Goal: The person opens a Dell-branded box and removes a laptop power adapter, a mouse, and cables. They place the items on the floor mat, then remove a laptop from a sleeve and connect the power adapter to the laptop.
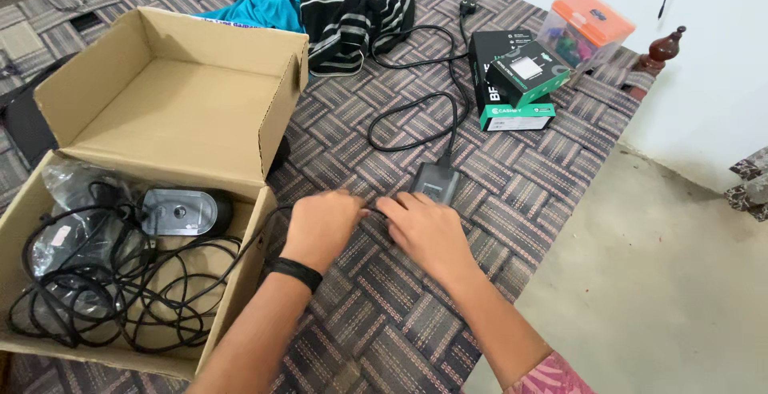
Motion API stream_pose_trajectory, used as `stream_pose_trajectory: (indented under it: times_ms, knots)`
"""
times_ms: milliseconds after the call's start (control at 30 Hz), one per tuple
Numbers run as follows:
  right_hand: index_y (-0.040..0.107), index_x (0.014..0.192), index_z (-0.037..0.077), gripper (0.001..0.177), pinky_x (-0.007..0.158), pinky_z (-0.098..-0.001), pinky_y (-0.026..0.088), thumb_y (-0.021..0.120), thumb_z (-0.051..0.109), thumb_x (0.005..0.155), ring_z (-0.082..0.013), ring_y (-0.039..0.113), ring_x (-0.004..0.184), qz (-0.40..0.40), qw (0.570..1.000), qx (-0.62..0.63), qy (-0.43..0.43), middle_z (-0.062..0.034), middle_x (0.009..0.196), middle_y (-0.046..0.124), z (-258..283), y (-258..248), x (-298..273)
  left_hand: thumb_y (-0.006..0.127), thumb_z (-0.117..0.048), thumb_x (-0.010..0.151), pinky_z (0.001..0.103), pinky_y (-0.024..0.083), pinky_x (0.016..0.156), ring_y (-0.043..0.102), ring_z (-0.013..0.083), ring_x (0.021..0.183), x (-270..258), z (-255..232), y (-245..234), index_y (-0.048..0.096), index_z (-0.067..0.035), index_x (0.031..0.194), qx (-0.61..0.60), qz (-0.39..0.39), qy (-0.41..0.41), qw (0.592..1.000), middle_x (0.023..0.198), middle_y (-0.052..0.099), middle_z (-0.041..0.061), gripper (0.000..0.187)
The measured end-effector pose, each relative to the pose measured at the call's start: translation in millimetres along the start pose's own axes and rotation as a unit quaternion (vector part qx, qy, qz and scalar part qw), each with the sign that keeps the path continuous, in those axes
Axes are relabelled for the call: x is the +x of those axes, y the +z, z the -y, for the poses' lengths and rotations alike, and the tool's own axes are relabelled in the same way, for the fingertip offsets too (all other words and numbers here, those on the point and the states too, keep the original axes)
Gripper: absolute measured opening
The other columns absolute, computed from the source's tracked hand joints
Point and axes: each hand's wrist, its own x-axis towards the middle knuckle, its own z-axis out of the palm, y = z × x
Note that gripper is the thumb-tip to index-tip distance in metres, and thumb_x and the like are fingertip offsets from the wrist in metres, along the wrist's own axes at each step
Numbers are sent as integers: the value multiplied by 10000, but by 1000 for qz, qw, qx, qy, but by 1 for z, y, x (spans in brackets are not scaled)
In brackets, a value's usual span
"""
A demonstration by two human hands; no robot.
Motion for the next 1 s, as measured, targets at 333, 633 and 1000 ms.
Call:
stream_pose_trajectory:
  times_ms: [333,633,1000]
  knots:
    - [584,1143,122,444,706,-446,556,802,305,801,-314,718,906,22,983,84,165,-41,1059,739,11,-21,21,702,-459,898,450,579,785,729,306,878,-35,33,-172,815,-285,1017,-52,129,-174,975,924,776,65,239]
    - [575,1060,131,264,737,-356,574,748,238,892,-239,750,880,-66,963,259,-8,-15,1026,759,65,-52,71,684,-343,878,456,553,692,713,343,775,-26,9,-172,816,-221,1044,-116,4,-107,987,873,760,124,244]
    - [629,1178,165,269,650,-385,562,711,195,924,-239,761,785,-163,966,134,148,-15,945,787,16,-54,109,707,-305,944,406,497,578,583,239,594,-46,46,-196,803,-102,1074,-277,36,-234,931,700,725,192,260]
